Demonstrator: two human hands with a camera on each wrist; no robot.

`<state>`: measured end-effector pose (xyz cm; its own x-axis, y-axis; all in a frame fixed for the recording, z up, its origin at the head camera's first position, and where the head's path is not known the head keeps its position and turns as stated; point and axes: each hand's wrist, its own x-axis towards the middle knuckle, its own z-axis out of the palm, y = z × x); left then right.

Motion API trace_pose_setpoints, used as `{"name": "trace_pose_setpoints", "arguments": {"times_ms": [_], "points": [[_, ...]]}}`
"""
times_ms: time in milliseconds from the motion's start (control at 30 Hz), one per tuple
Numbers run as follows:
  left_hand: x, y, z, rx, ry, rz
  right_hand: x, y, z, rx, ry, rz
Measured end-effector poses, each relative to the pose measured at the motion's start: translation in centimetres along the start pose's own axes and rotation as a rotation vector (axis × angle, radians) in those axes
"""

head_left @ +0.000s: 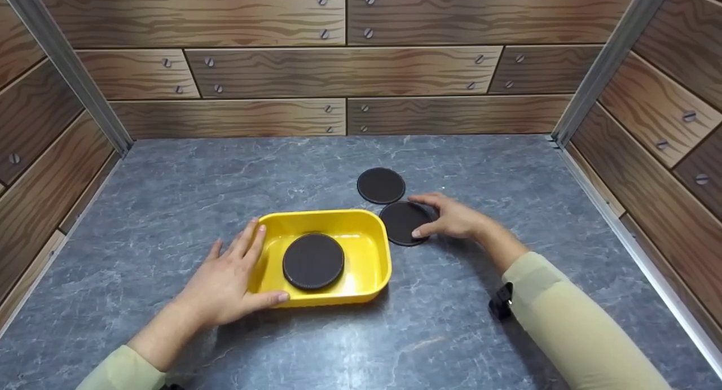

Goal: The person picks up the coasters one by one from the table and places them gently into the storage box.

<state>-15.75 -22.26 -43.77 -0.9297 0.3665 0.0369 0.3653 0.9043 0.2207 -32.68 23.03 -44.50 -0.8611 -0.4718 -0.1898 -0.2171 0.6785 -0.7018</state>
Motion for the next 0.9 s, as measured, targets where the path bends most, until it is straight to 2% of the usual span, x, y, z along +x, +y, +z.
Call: {"name": "trace_pose_setpoints", "arguments": {"times_ms": [300, 600, 900], "points": [[0.04, 0.01, -0.03, -0.01, -0.011, -0.008, 0.33, -0.05, 0.12, -0.05, 0.006, 0.002], [0.02, -0.04, -0.08, -0.005, 0.011, 0.005, 0.52, -0.24, 0.5, -0.126, 0.0, 0.017], [0.08, -0.11, -0.01, -0.012, 0.003, 0.009, 0.57, -0.36, 0.66, -0.146, 0.021, 0.007]]}}
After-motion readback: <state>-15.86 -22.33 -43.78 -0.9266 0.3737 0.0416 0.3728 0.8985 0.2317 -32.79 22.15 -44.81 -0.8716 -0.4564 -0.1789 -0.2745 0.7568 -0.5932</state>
